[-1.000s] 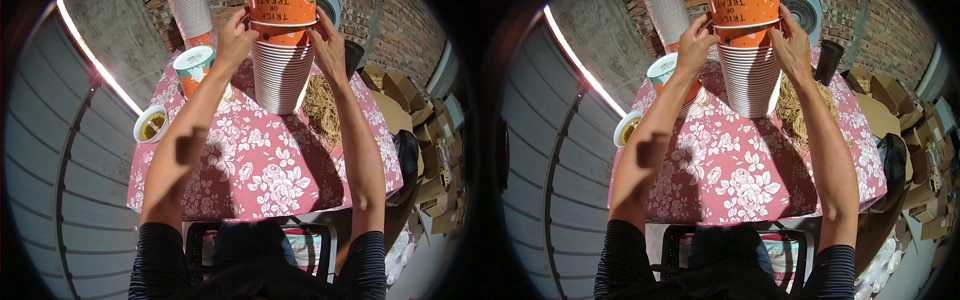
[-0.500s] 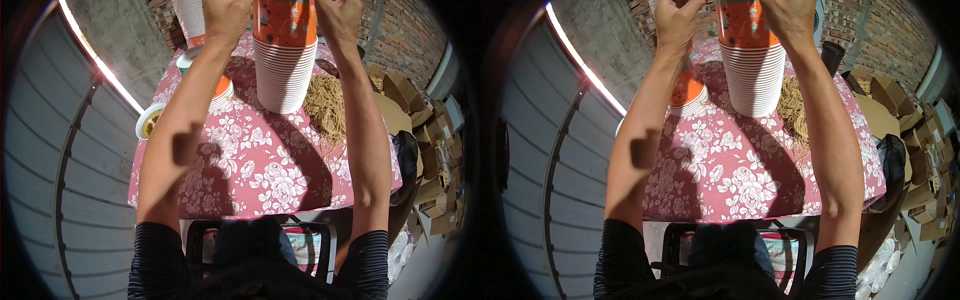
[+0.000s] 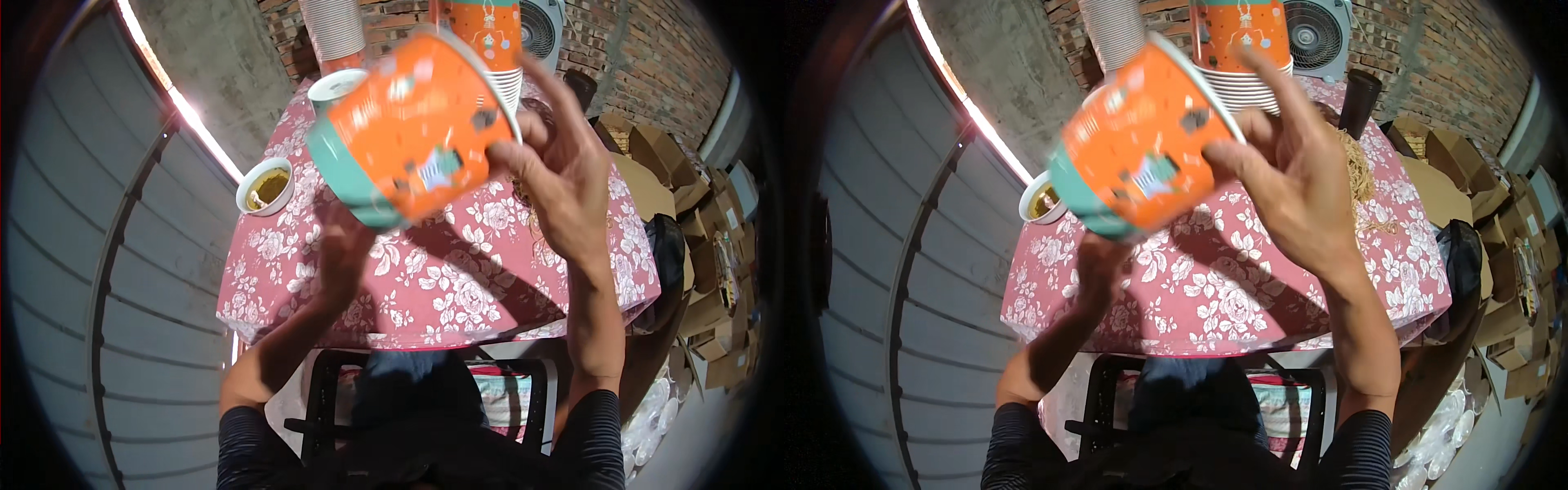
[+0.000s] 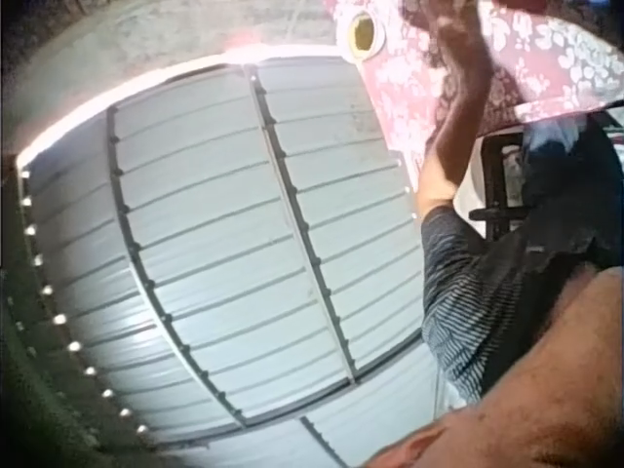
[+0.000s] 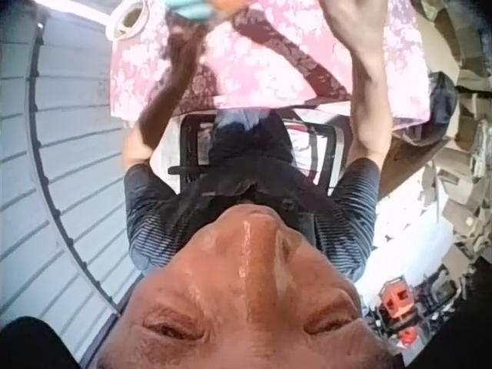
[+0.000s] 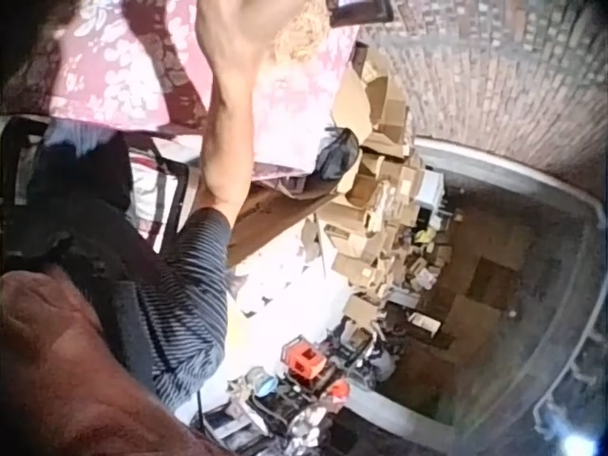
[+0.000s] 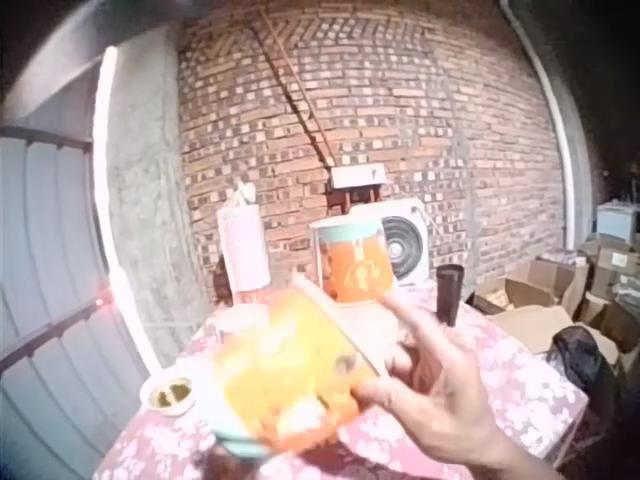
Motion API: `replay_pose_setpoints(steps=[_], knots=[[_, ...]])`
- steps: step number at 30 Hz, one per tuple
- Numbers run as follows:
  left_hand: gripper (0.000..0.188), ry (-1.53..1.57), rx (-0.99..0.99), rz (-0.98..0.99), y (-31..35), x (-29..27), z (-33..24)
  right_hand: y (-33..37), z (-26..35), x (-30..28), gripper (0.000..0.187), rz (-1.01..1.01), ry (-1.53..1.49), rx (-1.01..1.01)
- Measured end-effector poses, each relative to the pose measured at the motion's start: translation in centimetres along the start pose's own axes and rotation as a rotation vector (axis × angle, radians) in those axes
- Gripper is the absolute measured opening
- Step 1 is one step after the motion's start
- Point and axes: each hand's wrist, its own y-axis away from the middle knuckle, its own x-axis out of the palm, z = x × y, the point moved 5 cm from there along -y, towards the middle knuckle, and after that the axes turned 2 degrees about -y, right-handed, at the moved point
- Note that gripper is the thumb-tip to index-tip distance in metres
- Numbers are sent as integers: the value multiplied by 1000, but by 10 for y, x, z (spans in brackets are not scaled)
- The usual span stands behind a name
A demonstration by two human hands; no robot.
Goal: Packaging dried noodle bundles into paper cups and stacking them.
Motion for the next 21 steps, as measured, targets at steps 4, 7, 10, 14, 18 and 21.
replay_pose_setpoints(steps=[4, 7, 10, 14, 18, 21], knots=[[48, 472, -160, -421, 21, -38, 8, 40, -21, 2, 30, 164, 129, 268], [48, 361, -45, -327, 8, -45, -35, 56, -40, 10, 24, 263, 151, 482], [40, 192, 121, -13, -6, -39, -75, 58, -32, 17, 23, 283, 154, 315], [35, 12, 199, 82, -13, -31, -97, 63, -26, 17, 22, 300, 231, 317], [34, 27, 269, 173, -14, -31, -113, 70, -23, 12, 20, 306, 245, 282], [33, -2, 327, 198, -14, -27, -125, 72, -19, 12, 17, 311, 251, 277]])
